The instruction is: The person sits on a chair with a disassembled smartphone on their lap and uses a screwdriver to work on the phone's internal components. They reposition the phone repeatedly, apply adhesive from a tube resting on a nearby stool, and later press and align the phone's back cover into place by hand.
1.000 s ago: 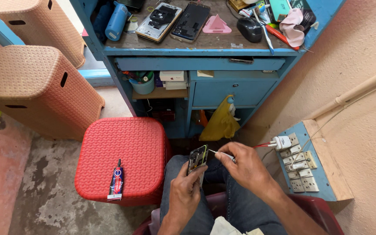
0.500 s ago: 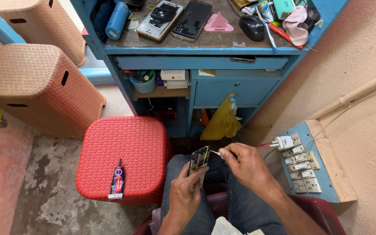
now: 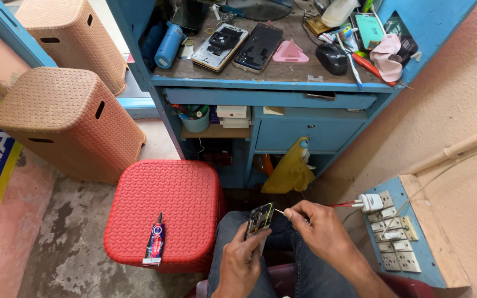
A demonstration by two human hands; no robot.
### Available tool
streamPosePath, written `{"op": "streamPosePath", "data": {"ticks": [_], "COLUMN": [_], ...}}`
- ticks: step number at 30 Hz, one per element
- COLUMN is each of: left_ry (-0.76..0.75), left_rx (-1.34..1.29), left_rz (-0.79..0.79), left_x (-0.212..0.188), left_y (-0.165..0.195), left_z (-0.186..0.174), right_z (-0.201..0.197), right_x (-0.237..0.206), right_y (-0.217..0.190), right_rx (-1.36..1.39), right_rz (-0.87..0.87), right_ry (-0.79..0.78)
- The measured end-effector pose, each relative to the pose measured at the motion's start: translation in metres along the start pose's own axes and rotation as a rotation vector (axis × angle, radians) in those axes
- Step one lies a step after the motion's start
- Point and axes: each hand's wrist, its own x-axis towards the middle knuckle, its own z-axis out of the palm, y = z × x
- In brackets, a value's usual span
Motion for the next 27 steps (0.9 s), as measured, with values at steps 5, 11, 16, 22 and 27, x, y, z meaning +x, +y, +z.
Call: {"op": "streamPosePath", "data": {"ticks": [5,11,16,22,27], "left_ry": [0.037,0.032,-0.016,-0.071,-0.322], "left_rx": [-0.191,-0.25,-0.335,-0.449,-0.611], "left_rz": [-0.118,-0.22,-0.222,-0.205,-0.339], "left_x": [-0.002,-0.004,-0.012,-0.019,-0.02], "left_y": [-0.019,-0.067,-0.106,-0.15,-0.173], "left_z": [0.002,0.005,0.015,0.022,0.019], "right_z": [-0.021,-0.076,-0.088,-0.074,-0.064], "right_x": [0.015,0.113,0.236,0.32,0.347], "right_y": [-0.006,-0.042,-0.093,-0.114,-0.11], "right_rx": [0.142,0.221,0.0,-0.13,-0.165], "right_rz": [-0.077,-0.36,-0.635,-0.704,-0.733], "right_ry": [0.009,0.336,0.497,0.458,0.444]}}
